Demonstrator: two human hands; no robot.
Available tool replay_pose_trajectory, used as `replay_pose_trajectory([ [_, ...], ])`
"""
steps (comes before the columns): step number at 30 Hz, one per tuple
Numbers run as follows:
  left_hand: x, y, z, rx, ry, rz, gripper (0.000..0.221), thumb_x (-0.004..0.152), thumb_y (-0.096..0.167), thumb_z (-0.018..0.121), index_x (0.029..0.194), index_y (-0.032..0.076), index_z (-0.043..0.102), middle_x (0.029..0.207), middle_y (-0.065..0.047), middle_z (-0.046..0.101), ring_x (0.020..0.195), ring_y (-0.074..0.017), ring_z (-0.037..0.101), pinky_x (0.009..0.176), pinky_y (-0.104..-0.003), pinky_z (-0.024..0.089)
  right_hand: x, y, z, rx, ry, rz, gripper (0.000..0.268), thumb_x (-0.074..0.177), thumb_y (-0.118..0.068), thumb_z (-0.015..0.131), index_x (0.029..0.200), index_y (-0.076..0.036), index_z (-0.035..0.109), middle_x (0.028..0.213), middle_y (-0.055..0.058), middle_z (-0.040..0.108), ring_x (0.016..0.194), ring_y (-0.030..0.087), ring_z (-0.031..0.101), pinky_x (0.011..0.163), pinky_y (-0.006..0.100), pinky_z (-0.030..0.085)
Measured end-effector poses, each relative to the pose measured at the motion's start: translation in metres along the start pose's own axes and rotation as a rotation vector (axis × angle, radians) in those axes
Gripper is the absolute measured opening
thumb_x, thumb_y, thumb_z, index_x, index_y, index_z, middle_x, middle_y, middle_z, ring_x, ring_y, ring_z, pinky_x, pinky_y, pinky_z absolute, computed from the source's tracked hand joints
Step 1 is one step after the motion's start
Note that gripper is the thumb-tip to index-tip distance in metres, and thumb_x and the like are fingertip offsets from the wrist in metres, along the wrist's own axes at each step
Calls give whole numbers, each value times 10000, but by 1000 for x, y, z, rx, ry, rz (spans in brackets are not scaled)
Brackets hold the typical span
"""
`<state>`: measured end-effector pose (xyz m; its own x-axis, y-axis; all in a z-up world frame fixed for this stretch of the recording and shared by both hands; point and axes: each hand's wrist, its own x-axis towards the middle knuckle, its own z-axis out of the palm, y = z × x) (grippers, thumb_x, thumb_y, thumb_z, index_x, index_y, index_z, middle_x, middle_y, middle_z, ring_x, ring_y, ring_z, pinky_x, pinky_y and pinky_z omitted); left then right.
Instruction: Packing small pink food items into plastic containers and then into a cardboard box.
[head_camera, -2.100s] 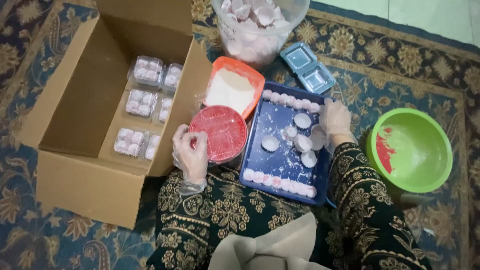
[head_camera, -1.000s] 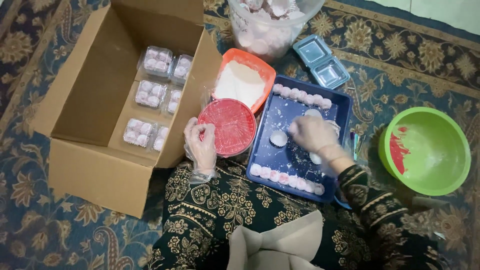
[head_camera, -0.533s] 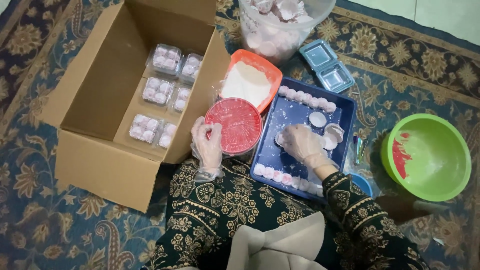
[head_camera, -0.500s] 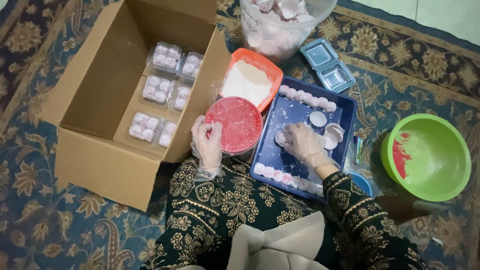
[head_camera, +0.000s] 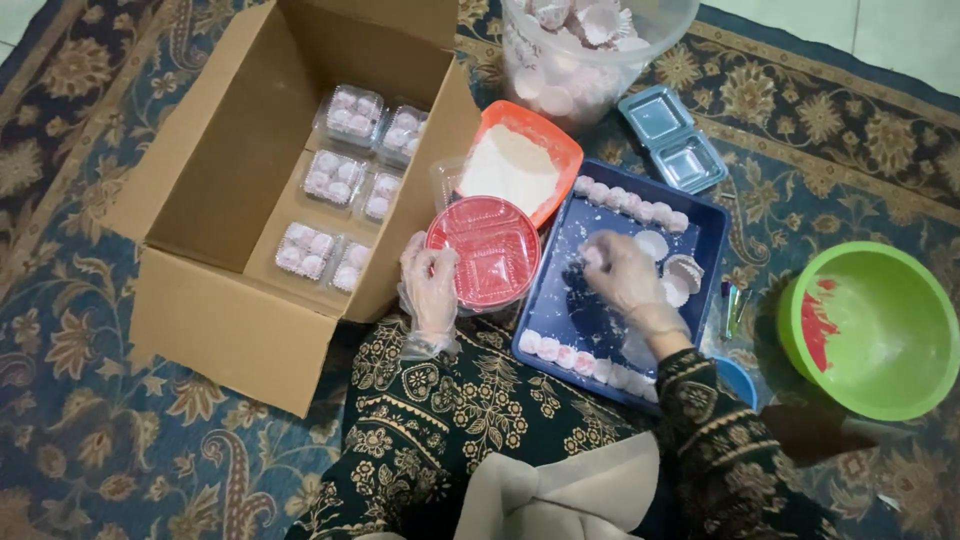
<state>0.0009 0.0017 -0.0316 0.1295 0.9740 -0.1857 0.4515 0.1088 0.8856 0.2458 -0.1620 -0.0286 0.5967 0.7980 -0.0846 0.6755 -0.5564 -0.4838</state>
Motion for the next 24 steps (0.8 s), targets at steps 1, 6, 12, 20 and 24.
replay_pose_trajectory([
  [1,3,-2,2,2,5,-2,281,818,522,673,816,245,727,1439,136,570,1296,-225,594,1044,-371,445,3,-22,-16,2,-3,-4,342,831,-345,691,1153,-231,677,1033,120,698,971,378,718,864,505,590],
  [6,6,-10,9,56,18,-20,290,824,542,657,830,260,723,1453,153,560,1267,-257,610,1049,-409,473,-6,-125,-57,150,164,-332,337,838,-329,738,1159,-231,697,1079,75,690,1005,299,705,838,443,607],
  [12,8,-2,9,103,22,16,298,867,538,630,871,251,707,1452,143,557,1292,-235,599,1051,-421,469,11,-155,-1,-42,-89,-393,283,825,-315,644,1102,-262,660,1010,44,660,956,286,720,831,434,622],
  [20,13,-13,10,65,-5,4,290,877,558,604,920,292,711,1471,141,539,1304,-251,583,1085,-441,457,21,-147,43,-73,-42,-445,275,853,-312,641,1111,-217,626,967,83,638,932,317,721,812,464,612],
  [24,7,-12,4,63,-1,-11,288,872,607,585,959,364,711,1476,186,520,1307,-186,581,1117,-377,427,-2,-175,-22,262,-20,-470,245,911,-339,661,1081,-164,687,946,165,689,945,390,709,804,515,589],
])
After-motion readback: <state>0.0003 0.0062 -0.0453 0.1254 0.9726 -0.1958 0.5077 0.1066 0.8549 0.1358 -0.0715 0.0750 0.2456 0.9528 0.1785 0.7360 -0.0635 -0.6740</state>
